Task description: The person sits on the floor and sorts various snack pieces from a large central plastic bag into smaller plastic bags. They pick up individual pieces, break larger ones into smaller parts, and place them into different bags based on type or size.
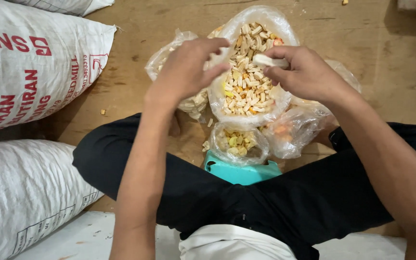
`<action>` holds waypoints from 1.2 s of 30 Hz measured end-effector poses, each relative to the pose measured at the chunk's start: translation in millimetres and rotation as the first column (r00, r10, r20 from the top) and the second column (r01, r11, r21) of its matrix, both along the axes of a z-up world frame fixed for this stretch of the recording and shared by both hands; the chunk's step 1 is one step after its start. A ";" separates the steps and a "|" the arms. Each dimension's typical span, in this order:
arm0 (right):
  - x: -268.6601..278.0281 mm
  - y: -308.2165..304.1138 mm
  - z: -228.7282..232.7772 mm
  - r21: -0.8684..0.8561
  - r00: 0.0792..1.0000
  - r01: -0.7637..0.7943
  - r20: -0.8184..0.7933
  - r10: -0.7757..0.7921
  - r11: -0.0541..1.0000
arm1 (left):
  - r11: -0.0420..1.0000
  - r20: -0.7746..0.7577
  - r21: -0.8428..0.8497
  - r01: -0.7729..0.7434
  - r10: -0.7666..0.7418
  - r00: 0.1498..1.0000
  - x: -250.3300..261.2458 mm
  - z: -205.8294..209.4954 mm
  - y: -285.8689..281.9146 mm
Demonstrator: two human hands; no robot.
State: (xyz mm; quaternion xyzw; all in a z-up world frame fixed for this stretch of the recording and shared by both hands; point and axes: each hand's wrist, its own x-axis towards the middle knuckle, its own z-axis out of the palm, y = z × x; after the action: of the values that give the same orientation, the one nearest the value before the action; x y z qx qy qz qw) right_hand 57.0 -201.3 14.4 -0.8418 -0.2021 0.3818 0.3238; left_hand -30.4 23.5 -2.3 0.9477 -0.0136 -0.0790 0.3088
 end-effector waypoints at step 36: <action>56.6 -26.9 -361.5 -0.496 0.809 -0.354 0.263 0.526 0.793 | 0.952 -0.478 0.303 0.043 0.113 0.871 -15.6 -30.8 21.9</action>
State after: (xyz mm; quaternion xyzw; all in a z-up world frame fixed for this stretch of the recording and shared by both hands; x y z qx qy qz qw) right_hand 113.6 -228.1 -347.1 -0.8772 -0.3683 0.3077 -0.0136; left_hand -46.0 45.4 -33.2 0.9327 0.0948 -0.3118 0.1543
